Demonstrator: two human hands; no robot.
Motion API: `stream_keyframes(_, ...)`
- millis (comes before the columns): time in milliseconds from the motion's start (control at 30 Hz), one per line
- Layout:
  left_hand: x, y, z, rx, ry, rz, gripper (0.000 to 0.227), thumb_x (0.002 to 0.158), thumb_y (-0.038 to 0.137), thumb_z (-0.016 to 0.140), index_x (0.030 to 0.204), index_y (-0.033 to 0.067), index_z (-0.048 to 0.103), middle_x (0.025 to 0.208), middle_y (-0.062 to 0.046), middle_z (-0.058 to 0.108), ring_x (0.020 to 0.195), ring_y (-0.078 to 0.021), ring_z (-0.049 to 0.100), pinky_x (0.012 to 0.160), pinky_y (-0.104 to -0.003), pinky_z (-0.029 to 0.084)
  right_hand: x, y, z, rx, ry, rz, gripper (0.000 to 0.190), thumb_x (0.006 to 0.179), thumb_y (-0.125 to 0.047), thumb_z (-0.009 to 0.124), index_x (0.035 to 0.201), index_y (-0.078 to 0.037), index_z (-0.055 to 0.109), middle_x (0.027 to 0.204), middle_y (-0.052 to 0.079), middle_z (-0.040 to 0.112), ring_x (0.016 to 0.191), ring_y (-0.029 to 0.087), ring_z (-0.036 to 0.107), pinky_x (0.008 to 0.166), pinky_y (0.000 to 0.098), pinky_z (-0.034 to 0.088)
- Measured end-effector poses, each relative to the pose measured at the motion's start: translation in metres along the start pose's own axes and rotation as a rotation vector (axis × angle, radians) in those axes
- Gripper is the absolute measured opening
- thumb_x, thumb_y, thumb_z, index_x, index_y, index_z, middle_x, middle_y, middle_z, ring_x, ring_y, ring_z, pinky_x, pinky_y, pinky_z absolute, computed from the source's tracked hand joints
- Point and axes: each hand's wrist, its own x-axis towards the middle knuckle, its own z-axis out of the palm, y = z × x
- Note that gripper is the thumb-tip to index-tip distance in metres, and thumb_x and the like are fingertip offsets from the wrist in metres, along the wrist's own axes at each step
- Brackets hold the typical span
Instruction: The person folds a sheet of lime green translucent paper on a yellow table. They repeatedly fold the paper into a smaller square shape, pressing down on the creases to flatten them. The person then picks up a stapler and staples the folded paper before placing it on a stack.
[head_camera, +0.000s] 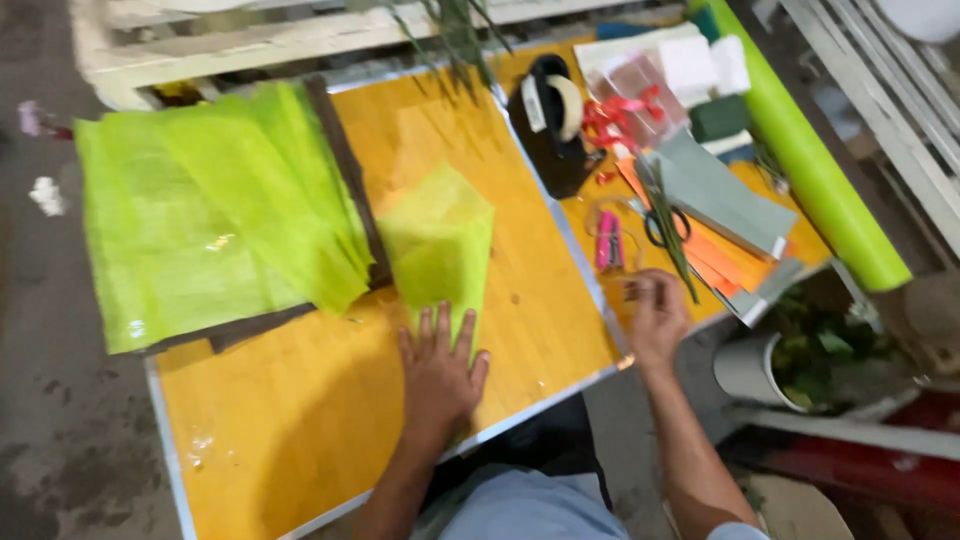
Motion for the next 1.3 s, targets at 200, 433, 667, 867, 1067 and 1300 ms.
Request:
stream_keyframes(200,-0.001,0.007,-0.017,-0.022,-0.010,0.000,0.063,0.098,0.050,0.047,0.155,0.0222,0.048,0.159,-0.020,0.043,0.150,-0.0414,0.036,0.117,-0.068,0.020,-0.002,0.029,-0.102,-0.308,0.117,-0.245,0.010,0.115,0.000,0.056,0.113,0.005,0.064,0.103,0.021,0.071,0.088,0.035,0.072,0.081,0.0433,0.056)
stream_keyframes(433,-0.002,0.008,-0.016,0.011,0.098,-0.016,0.059,0.094,0.048,0.059,0.146,0.0207,0.058,0.152,-0.020,0.051,0.143,-0.0428,0.045,0.112,-0.067,0.029,-0.038,0.047,-0.098,-0.553,-0.212,-0.500,0.007,0.103,-0.011,0.073,0.109,-0.010,0.075,0.107,0.007,0.076,0.103,0.031,0.070,0.092,0.0445,0.052)
stream_keyframes(667,-0.005,0.008,-0.012,-0.016,0.091,-0.020,0.062,0.095,0.051,0.054,0.150,0.0234,0.053,0.156,-0.019,0.048,0.147,-0.0418,0.041,0.116,-0.067,0.024,-0.074,0.032,-0.109,-0.707,-0.256,-0.531,0.027,0.103,-0.026,0.071,0.123,-0.009,0.077,0.134,0.013,0.074,0.129,0.032,0.066,0.102,0.0424,0.048)
stream_keyframes(867,-0.006,0.008,-0.012,-0.070,0.023,-0.032,0.062,0.098,0.051,0.049,0.154,0.0242,0.049,0.159,-0.019,0.043,0.151,-0.0412,0.034,0.118,-0.068,0.019,-0.085,0.006,-0.103,-0.691,-0.216,-0.504,0.020,0.104,-0.013,0.070,0.118,-0.002,0.078,0.128,0.021,0.076,0.123,0.038,0.070,0.095,0.0445,0.054)
stream_keyframes(1067,-0.003,0.010,-0.026,-0.119,0.023,-0.014,0.061,0.096,0.047,0.055,0.150,0.0186,0.053,0.158,-0.020,0.044,0.146,-0.0438,0.038,0.115,-0.068,0.024,-0.088,0.014,-0.107,-0.719,-0.274,-0.397,0.020,0.109,-0.002,0.061,0.128,0.001,0.066,0.131,0.020,0.070,0.125,0.039,0.067,0.107,0.0493,0.051)
stream_keyframes(1300,-0.003,0.008,-0.022,-0.017,0.008,0.009,0.061,0.099,0.050,0.049,0.154,0.0226,0.049,0.158,-0.020,0.043,0.149,-0.0428,0.036,0.116,-0.068,0.024,-0.042,-0.005,-0.104,-0.635,-0.256,-0.291,0.030,0.093,-0.009,0.084,0.121,-0.007,0.074,0.104,0.009,0.077,0.101,0.030,0.073,0.091,0.0434,0.057)
